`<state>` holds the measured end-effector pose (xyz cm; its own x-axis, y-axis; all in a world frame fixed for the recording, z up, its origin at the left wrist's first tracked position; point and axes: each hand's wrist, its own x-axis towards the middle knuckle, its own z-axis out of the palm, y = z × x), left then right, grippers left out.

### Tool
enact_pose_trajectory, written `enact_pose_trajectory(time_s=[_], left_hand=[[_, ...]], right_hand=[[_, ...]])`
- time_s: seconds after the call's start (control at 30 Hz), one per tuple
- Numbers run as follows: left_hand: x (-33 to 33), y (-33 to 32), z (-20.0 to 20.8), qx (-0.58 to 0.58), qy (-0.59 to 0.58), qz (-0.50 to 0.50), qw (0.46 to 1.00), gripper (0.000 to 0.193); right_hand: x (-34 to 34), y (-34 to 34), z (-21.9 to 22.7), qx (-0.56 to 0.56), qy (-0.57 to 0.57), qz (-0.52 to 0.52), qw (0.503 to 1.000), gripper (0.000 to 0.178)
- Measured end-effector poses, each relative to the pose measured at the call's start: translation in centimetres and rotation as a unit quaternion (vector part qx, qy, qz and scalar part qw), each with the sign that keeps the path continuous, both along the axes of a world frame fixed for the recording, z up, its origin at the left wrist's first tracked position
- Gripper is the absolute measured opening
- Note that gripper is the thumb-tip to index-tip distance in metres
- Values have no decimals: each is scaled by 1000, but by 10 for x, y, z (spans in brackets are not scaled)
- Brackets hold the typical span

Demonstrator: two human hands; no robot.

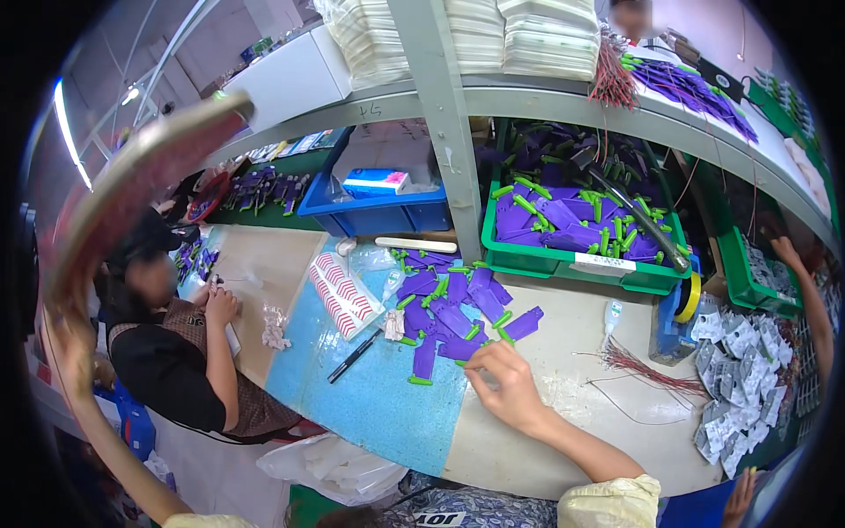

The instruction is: The person assembles purple and green plastic components by hand at a workbench. They repeatedly pick up a purple piece, attach a green piece, and insert a thin red wire into the assembly. Completed units are placed into a green bin on the table.

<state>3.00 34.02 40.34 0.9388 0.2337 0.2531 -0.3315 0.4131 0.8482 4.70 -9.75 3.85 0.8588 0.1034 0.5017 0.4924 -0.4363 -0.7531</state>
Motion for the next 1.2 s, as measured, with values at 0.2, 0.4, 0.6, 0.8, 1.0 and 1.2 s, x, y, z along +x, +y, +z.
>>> enact_pose_trajectory(time_s=[0.2, 0.4, 0.6, 0.8, 1.0, 1.2], left_hand=[[171, 72, 131, -43, -15, -4, 999, 39], [371, 104, 134, 27, -61, 162, 985, 24], [491, 70, 69, 50, 2, 304, 951, 26], [488, 11, 71, 303, 66, 489, 815, 39], [495, 16, 90, 608, -6, 638, 472, 34], [471, -18, 65, 659, -154, 612, 409, 29]], right_hand=[[-4, 9, 6, 9, -26, 12, 1000, 11], [-14, -1, 7, 14, -10, -36, 999, 9], [-10, -10, -17, 49, 54, -85, 994, 9], [0, -6, -3, 68, 116, -88, 987, 9], [18, 2, -16, 74, 97, -82, 989, 7], [20, 0, -25, 78, 137, -92, 983, 9]])
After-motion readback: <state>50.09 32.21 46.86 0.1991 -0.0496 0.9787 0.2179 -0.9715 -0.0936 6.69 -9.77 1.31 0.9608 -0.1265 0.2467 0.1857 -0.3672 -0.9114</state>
